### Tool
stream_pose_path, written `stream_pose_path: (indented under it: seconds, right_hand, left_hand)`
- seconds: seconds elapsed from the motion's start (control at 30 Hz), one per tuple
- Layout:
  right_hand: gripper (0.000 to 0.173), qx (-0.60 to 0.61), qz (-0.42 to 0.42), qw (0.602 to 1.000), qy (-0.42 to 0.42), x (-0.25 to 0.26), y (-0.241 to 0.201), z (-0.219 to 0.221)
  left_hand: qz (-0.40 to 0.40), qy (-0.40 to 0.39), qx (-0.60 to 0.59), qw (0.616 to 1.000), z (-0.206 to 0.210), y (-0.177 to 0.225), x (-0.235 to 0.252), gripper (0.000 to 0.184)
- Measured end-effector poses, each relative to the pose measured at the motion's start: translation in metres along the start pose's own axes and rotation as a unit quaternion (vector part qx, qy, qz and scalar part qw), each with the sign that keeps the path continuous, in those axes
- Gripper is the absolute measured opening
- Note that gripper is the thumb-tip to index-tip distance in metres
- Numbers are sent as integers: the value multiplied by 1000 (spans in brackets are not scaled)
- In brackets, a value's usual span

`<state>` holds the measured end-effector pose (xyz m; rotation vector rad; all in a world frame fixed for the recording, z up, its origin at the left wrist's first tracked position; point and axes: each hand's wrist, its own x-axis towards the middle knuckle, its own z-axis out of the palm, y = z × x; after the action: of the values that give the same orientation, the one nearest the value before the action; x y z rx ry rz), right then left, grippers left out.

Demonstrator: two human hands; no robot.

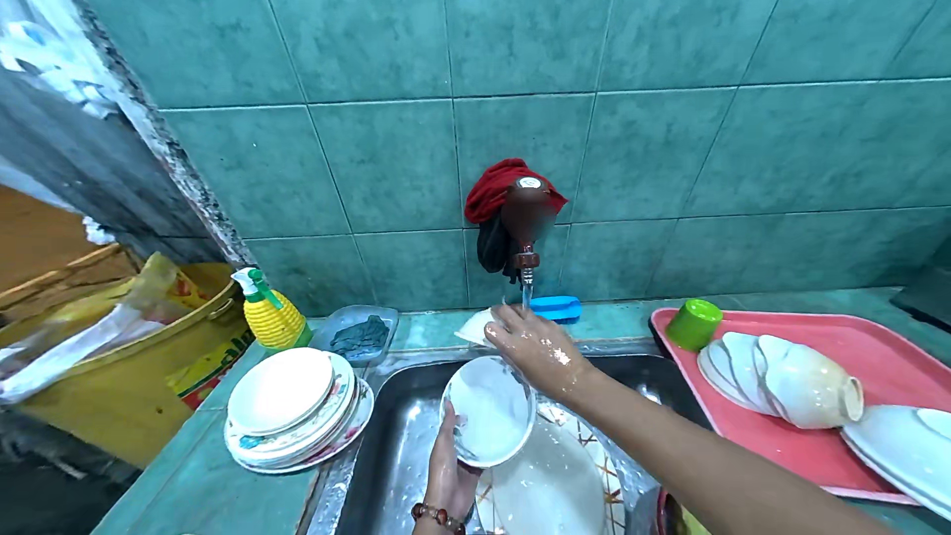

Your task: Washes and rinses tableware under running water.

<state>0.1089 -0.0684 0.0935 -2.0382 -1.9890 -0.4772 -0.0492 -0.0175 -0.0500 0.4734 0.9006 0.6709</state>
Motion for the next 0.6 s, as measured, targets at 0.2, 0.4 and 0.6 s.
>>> stream_pose_path:
  seconds: [0.2, 0.4, 0.6]
  right_hand:
    - [48, 215, 310, 916, -135, 3, 0, 3]
    - [58, 154, 328, 884, -294, 1, 2, -6]
    - [36, 4, 223, 920, -321, 16, -40, -37]
  left_hand:
    - [12, -67, -47, 997, 25, -5, 0, 64]
    - [22, -22, -46, 998, 43, -15, 3, 45]
    - [-72, -82, 102, 989, 52, -30, 1, 21]
